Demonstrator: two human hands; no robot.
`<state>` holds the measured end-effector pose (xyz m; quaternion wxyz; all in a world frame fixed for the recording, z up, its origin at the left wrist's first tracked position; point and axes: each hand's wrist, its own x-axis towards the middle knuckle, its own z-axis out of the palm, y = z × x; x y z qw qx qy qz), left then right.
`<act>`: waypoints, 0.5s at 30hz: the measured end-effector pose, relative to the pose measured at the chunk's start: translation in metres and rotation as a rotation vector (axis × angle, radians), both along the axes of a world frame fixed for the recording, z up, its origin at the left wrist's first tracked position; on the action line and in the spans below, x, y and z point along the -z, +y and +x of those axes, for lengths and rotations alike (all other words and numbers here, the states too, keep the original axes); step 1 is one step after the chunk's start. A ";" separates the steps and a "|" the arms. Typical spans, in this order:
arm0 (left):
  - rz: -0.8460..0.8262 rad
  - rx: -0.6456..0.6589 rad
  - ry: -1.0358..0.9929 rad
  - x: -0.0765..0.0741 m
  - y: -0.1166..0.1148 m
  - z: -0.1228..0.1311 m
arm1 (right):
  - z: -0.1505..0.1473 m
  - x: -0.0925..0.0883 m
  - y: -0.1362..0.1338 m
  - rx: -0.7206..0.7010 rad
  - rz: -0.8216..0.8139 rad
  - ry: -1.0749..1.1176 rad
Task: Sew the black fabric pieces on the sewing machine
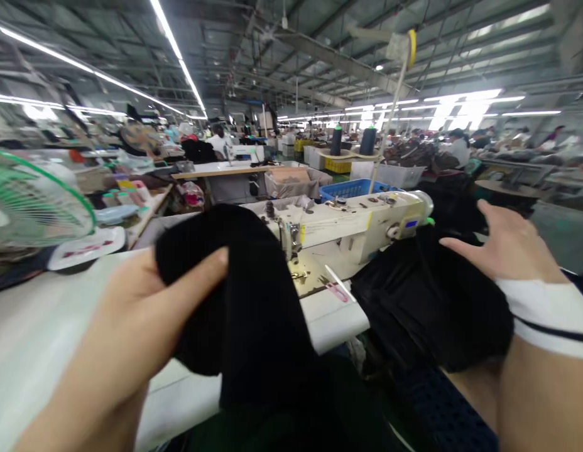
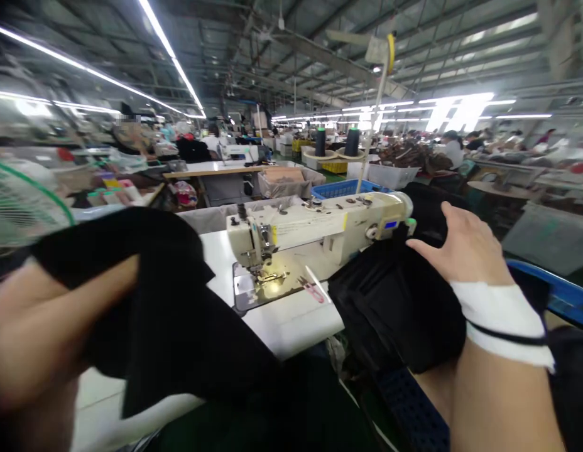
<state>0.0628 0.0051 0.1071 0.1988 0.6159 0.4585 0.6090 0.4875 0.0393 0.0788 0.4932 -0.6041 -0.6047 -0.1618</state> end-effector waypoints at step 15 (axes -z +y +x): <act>-0.422 0.217 0.353 -0.024 0.025 -0.054 | -0.235 0.033 0.013 -0.992 -0.451 0.815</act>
